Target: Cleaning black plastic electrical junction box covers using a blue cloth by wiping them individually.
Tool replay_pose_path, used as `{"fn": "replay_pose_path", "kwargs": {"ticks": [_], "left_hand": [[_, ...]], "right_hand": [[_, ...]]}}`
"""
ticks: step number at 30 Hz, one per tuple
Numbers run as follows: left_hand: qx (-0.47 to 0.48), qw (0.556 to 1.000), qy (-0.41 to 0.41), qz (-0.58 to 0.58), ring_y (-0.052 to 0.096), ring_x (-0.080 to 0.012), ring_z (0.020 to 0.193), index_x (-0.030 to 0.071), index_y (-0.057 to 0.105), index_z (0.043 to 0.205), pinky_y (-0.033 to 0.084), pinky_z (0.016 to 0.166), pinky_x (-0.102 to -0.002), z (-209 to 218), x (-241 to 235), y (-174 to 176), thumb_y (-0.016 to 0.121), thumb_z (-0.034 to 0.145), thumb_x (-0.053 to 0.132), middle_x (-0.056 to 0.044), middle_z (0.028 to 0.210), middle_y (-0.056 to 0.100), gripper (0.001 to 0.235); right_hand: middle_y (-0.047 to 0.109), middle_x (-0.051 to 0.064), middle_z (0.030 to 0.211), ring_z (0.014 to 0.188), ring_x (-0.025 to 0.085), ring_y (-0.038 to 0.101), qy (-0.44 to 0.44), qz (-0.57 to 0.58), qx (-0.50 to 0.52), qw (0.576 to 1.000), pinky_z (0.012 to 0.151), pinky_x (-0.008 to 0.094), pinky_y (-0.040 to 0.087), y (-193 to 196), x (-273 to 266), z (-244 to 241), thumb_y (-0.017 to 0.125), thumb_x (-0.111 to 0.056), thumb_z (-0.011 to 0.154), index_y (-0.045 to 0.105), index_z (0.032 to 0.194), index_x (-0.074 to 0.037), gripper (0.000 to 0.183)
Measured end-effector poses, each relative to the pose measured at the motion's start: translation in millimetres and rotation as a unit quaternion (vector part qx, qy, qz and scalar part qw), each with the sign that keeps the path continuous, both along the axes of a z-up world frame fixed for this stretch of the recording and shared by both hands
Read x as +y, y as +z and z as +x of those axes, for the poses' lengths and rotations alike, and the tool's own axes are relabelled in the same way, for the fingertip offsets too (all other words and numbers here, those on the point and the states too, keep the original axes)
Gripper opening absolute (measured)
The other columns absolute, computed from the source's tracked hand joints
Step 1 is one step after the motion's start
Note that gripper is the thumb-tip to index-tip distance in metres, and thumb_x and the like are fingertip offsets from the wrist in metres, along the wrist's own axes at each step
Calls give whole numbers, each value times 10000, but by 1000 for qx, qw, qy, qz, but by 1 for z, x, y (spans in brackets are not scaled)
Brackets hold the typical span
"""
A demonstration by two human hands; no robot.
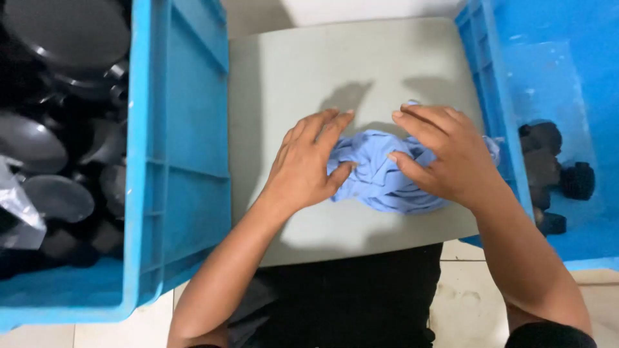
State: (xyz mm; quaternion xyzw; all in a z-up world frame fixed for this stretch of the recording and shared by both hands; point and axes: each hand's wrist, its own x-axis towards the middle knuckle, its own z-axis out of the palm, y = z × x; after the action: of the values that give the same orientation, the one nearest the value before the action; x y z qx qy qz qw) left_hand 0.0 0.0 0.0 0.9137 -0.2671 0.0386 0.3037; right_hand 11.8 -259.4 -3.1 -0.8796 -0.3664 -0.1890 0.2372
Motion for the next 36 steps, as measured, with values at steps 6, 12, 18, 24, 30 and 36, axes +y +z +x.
{"fn": "replay_pose_path", "kwargs": {"ticks": [6, 12, 18, 24, 30, 36], "left_hand": [[-43, 990, 111, -71, 458, -371, 1314, 126, 454, 1420, 374, 1061, -537, -24, 42, -36, 788, 791, 275, -167, 1372, 488, 728], [-73, 985, 150, -37, 276, -390, 1448, 131, 420, 1477, 209, 1164, -577, -12, 34, -75, 794, 834, 331, -206, 1533, 337, 771], [14, 988, 155, -24, 225, -381, 1470, 164, 332, 1525, 150, 1192, -551, 26, 11, -135, 746, 846, 361, -194, 1571, 274, 820], [52, 988, 143, -17, 191, -379, 1477, 163, 305, 1537, 118, 1199, -526, 34, 15, -141, 687, 877, 321, -188, 1583, 253, 779], [65, 988, 142, -13, 254, -384, 1453, 139, 339, 1513, 122, 1198, -511, 40, 13, -149, 699, 818, 373, -199, 1539, 335, 817], [48, 989, 140, -7, 274, -391, 1442, 125, 358, 1503, 136, 1193, -512, 40, 12, -152, 699, 815, 371, -211, 1514, 373, 806]], "right_hand": [[601, 213, 1256, 1164, 399, 587, 4, 64, 15, 998, 980, 489, 437, -1, 81, -18, 784, -234, 807, 603, 1293, -3, 568], [561, 202, 1315, 1221, 405, 516, -72, -15, -61, 995, 986, 514, 369, -38, 105, -3, 734, -290, 870, 608, 1326, -42, 534], [557, 247, 1297, 1164, 455, 548, -76, 38, -15, 996, 1002, 520, 399, -109, 110, 31, 648, -122, 902, 576, 1324, -8, 443], [571, 275, 1249, 1152, 448, 566, -57, 82, 51, 994, 1017, 506, 412, -129, 112, 42, 637, -95, 916, 562, 1319, 17, 425], [602, 218, 1226, 1176, 395, 571, -69, 55, 68, 994, 1036, 477, 416, -145, 104, 45, 668, -161, 916, 567, 1333, -14, 453], [625, 204, 1184, 1159, 387, 589, -62, 54, 58, 995, 1016, 487, 424, -138, 106, 46, 671, -148, 915, 586, 1299, -3, 419]]}}
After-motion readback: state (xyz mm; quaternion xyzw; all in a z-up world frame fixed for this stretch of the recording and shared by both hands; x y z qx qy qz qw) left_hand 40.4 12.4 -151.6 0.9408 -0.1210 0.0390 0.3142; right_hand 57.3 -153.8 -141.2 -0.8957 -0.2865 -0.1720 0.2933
